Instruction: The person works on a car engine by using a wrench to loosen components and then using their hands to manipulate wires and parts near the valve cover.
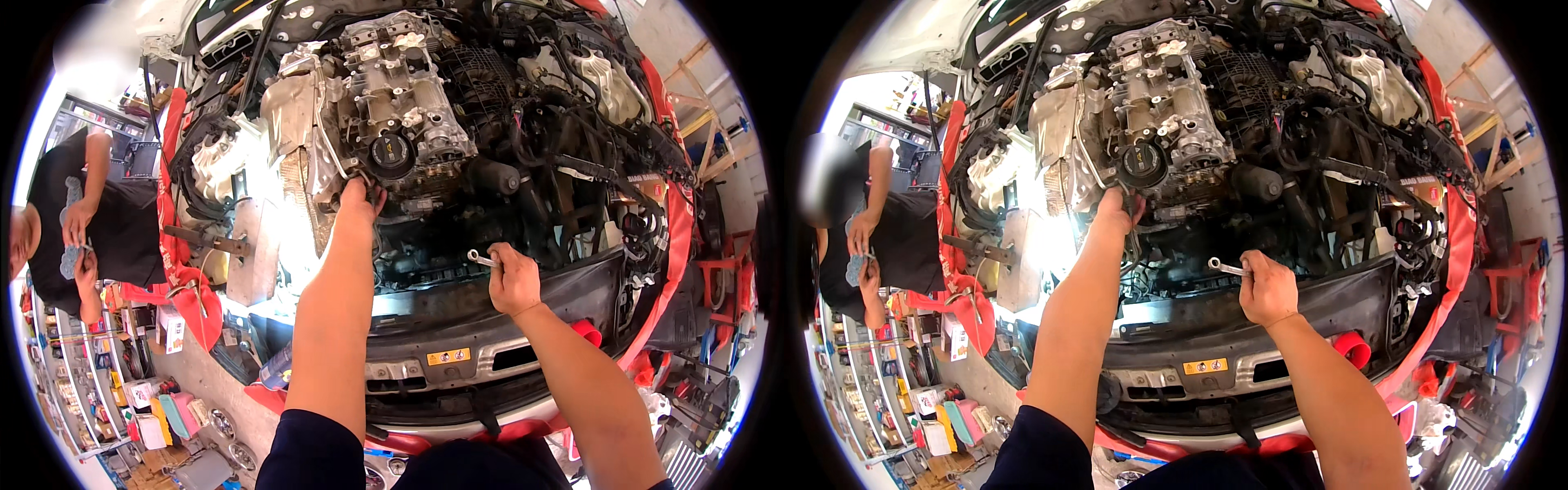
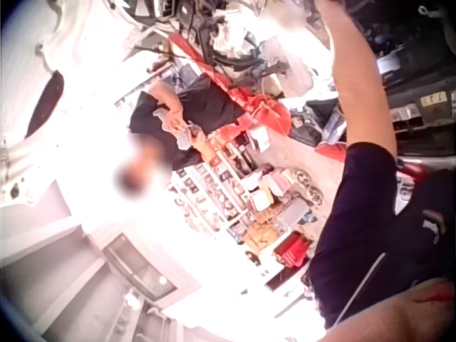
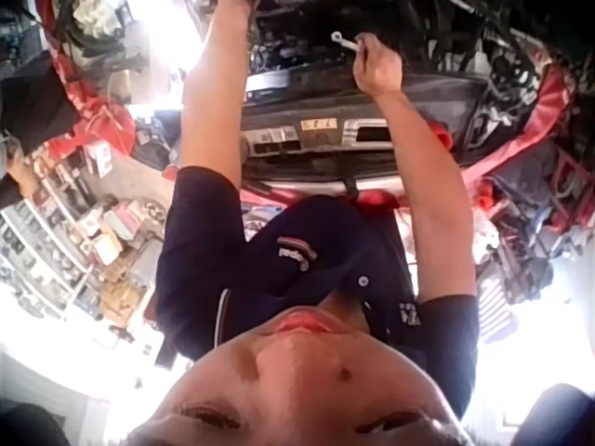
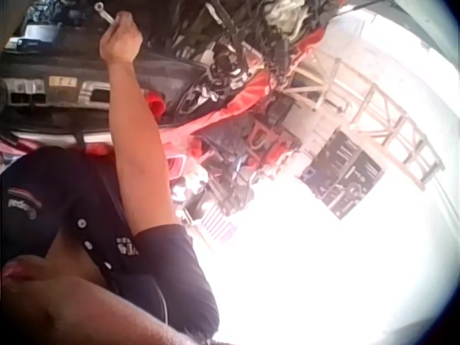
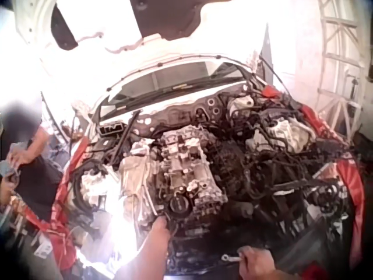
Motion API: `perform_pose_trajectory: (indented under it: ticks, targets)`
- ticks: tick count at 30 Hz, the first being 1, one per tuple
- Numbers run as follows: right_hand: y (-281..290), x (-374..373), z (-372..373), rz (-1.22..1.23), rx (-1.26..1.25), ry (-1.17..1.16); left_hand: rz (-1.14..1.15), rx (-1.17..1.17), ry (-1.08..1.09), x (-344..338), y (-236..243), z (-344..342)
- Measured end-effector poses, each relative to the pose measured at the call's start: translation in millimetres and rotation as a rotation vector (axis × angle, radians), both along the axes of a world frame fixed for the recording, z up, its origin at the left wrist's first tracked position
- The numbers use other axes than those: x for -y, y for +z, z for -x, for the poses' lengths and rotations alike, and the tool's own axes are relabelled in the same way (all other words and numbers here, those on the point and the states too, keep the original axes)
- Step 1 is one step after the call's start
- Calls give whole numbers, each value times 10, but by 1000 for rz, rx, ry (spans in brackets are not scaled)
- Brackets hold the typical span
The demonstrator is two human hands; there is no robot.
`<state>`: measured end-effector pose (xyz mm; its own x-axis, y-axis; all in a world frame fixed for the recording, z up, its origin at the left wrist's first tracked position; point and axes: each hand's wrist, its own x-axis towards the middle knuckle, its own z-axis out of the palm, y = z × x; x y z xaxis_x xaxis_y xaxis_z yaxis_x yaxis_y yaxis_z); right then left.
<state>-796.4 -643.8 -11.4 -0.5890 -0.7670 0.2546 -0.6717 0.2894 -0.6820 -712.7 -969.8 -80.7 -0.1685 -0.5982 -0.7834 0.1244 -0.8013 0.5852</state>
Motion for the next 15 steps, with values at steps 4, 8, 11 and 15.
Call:
perform_pose_trajectory:
  ticks: [4, 8, 11, 15]
  targets:
    - [25, -4, -1, -9, -7, -5, -23, 62, 83, -48, 86, 52]
    - [31, 16, -13, -1, 4, 9, -31, -84, -32, 71, -26, -76]
    - [-7, 4, -10, -6, -1, 2, -20, -41, 6, 29, -15, -36]
    - [0, -9, 5, -14, 8, -7, -16, 31, 70, -46, 74, 50]
